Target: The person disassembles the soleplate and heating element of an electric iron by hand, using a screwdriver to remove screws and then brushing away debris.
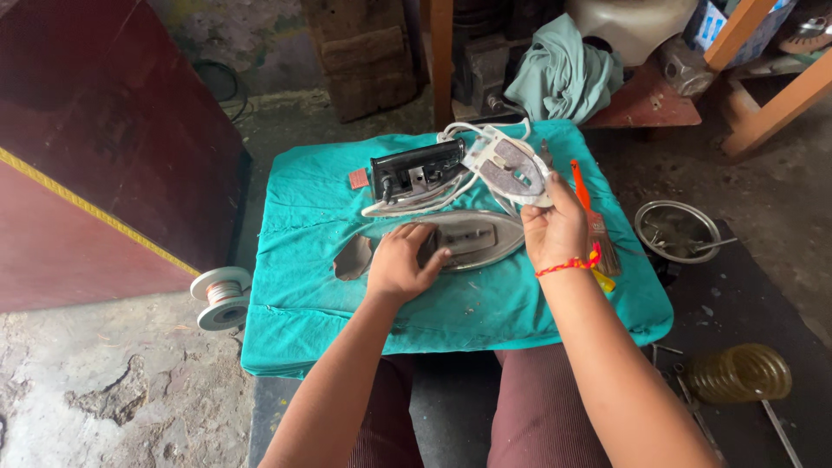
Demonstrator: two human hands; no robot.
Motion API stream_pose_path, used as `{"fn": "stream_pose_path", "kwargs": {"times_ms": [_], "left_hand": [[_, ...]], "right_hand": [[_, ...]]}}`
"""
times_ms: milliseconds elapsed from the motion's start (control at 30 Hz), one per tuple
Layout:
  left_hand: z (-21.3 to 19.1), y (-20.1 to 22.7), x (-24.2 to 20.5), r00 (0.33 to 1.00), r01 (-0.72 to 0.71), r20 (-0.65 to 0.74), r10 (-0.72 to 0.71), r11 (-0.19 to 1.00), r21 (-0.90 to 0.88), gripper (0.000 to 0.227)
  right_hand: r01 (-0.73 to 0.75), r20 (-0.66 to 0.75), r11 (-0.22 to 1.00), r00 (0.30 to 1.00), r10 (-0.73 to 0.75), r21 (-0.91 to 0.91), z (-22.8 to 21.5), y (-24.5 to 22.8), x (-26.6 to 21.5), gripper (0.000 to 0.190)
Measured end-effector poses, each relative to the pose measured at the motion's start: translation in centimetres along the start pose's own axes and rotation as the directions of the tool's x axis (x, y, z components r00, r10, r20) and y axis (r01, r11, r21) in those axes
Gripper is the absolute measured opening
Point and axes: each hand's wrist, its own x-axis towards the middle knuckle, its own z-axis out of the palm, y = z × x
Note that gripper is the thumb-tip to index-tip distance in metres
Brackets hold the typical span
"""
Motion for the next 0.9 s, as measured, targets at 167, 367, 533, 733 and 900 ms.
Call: {"fn": "stream_pose_path", "kwargs": {"times_ms": [167,367,533,733,900], "left_hand": [[-0.1,-0.2,0.0,1.000,-0.019,-0.009,0.018,0.999,-0.049,0.054],[0.9,-2.6,-0.7,0.956,0.279,0.001,-0.293,0.911,-0.302,0.044],[4.3,-7.5,-0.5,0.934,0.225,-0.041,-0.354,0.674,-0.704,0.027],[4.9,-9.7,-0.6,0.903,0.288,0.077,-0.422,0.464,-0.838,0.020],[4.5,-9.5,-0.6,0.904,0.282,0.085,-0.419,0.435,-0.855,0.018]], "right_hand": [[-0.075,0.038,0.997,0.996,0.075,-0.007,0.0,0.2,-1.6,0.017],[-0.277,0.018,0.918,0.956,0.293,-0.283,-1.0,4.7,-0.8,0.011],[-0.076,0.103,0.727,0.975,0.198,-0.682,-1.4,6.9,0.3,0.008],[0.528,0.496,0.195,0.847,-0.188,-0.827,1.2,7.2,-3.6,0.017],[0.677,0.723,-0.253,0.648,-0.240,-0.691,4.5,6.2,-5.7,0.026]]}}
